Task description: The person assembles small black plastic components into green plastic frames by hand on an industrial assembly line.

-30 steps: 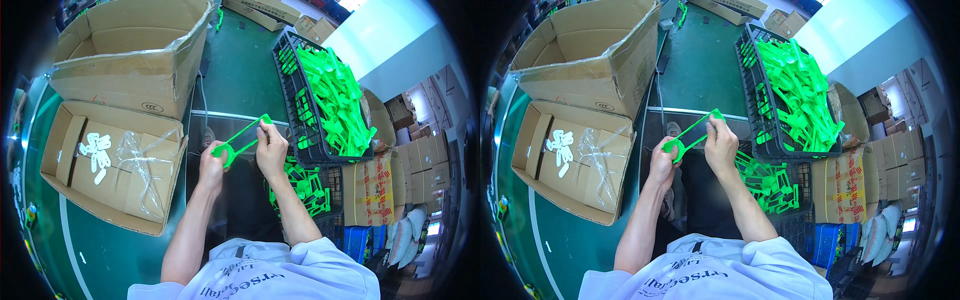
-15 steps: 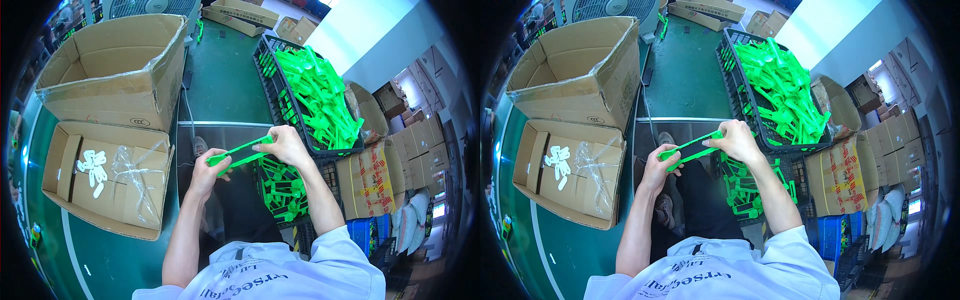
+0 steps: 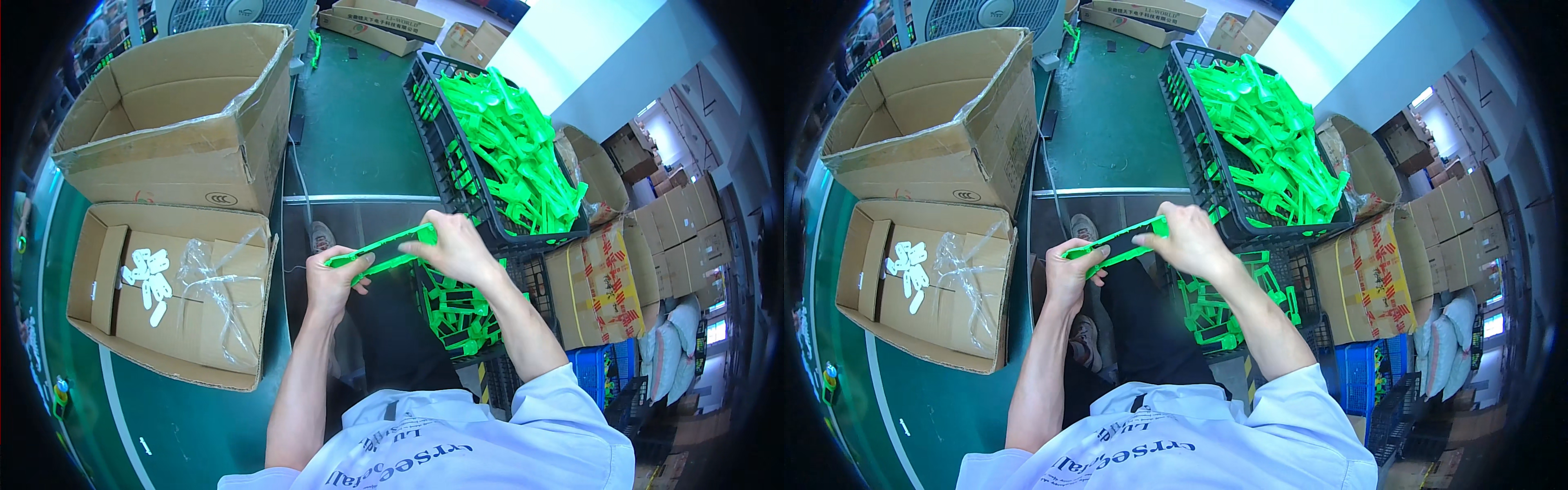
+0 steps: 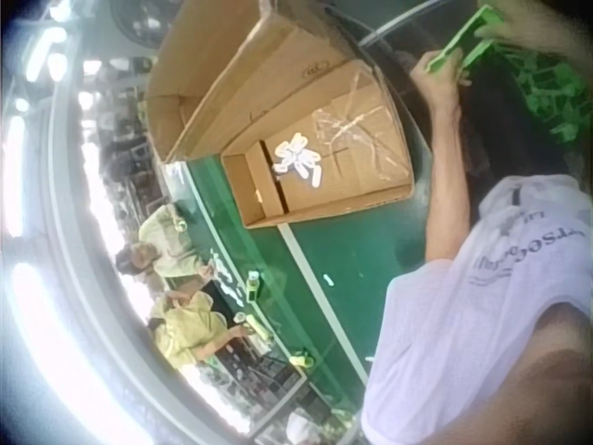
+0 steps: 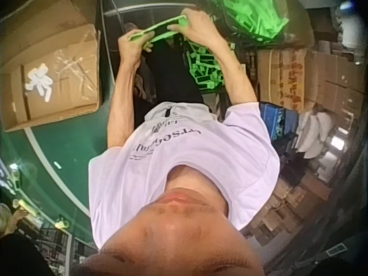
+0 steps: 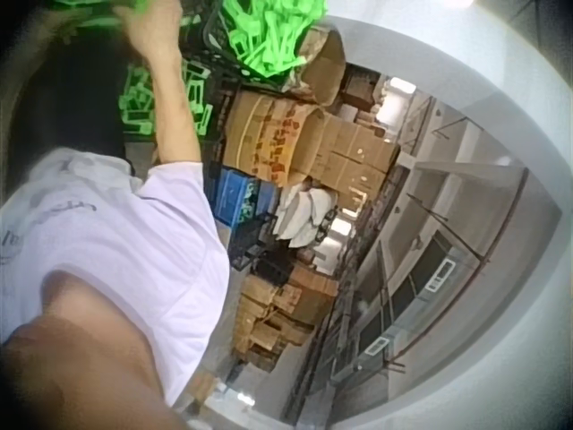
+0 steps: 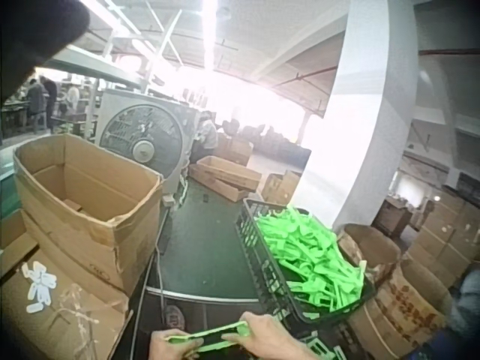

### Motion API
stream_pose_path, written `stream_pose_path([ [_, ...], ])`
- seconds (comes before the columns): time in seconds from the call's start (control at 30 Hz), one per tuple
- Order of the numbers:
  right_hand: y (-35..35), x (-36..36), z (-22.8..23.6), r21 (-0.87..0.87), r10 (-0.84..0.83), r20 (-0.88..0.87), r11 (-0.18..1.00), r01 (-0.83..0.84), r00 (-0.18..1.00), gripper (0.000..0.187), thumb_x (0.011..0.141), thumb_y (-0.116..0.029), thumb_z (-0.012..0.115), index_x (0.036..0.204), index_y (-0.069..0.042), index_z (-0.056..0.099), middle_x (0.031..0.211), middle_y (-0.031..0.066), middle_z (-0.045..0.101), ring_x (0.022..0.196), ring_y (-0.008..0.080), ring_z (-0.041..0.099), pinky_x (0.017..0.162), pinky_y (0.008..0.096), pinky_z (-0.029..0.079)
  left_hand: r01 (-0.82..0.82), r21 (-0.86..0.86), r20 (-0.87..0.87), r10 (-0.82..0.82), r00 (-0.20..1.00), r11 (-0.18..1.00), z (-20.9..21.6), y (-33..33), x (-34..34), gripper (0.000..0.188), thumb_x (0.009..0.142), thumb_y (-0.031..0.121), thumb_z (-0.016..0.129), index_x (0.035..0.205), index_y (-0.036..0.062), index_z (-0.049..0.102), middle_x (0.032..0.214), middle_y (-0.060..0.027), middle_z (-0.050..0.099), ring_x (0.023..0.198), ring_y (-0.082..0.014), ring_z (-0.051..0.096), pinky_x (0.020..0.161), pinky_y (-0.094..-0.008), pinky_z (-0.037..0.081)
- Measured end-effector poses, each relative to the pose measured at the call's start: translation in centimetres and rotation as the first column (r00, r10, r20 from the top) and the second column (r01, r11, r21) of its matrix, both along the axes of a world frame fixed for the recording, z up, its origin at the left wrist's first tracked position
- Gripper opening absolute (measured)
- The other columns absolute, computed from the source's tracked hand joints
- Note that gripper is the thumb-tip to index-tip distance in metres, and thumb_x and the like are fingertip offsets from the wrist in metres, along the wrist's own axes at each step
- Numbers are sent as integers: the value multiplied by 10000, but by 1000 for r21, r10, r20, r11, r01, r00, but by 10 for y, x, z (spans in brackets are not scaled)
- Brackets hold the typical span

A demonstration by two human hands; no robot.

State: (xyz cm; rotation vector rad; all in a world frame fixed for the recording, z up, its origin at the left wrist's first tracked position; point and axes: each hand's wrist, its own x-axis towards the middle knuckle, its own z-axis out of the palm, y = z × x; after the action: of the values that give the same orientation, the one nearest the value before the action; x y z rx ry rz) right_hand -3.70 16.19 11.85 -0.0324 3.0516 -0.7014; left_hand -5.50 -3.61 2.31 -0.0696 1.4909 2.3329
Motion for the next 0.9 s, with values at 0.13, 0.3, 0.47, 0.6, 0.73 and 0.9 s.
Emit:
stream_pose_path([
  [0.13, -8, 20, 15, -62, 133, 44, 990, -130, 990, 617, 767, -337, 779, 1178, -45, 422, 741, 200, 626, 760, 398, 645, 679, 451, 477, 42, 33, 57, -44, 997, 999, -4, -1, 0, 139, 764, 62, 778, 793, -4, 659, 656, -75, 636, 478, -119, 585, 402, -226, 460],
  [0.3, -3, 31, 21, 14, 131, -209, 991, -131, 969, 420, 838, -377, 700, 1064, -87, 499, 739, 172, 632, 736, 393, 638, 631, 476, 466, 295, -75, 77, -289, 954, 953, 8, 9, 7, 233, 835, 118, 730, 1011, -15, 656, 751, -77, 650, 538, -132, 609, 455, -244, 490],
  [0.47, 24, 46, 75, 565, 17, 106, 822, -74, 994, 452, 830, -518, 635, 953, -84, 650, 749, 175, 660, 741, 366, 658, 663, 463, 510, 399, -573, -59, -521, 852, 716, -19, 4, 4, 1025, 759, 371, 773, 1525, 86, 153, 1398, -246, 450, 1256, -326, 500, 1027, -417, 425],
  [0.6, 95, 21, 91, 460, -231, -183, 839, 291, 956, 333, 869, -407, 626, 882, -82, 697, 738, 184, 663, 749, 376, 651, 691, 482, 507, 320, -641, -75, -471, 879, 698, -10, 11, 3, 988, 774, 397, 761, 1515, 73, 194, 1407, -256, 446, 1271, -335, 489, 1036, -421, 413],
  [0.73, 182, -25, 42, 517, -256, -107, 811, 274, 961, 257, 856, -292, 632, 964, -67, 695, 912, 194, 688, 899, 361, 655, 794, 473, 511, 316, -643, -119, -499, 858, 697, -15, 17, 9, 861, 826, 341, 732, 1491, 56, 266, 1375, -243, 486, 1239, -318, 516, 1005, -403, 437],
  [0.9, 233, -58, -60, 513, -193, -17, 841, 174, 981, 309, 771, -164, 657, 1066, -72, 663, 1034, 191, 675, 1005, 365, 635, 865, 462, 508, 245, -675, -170, -469, 866, 696, -21, 17, 7, 769, 857, 294, 714, 1471, 52, 319, 1338, -225, 526, 1197, -296, 546, 992, -391, 448],
])
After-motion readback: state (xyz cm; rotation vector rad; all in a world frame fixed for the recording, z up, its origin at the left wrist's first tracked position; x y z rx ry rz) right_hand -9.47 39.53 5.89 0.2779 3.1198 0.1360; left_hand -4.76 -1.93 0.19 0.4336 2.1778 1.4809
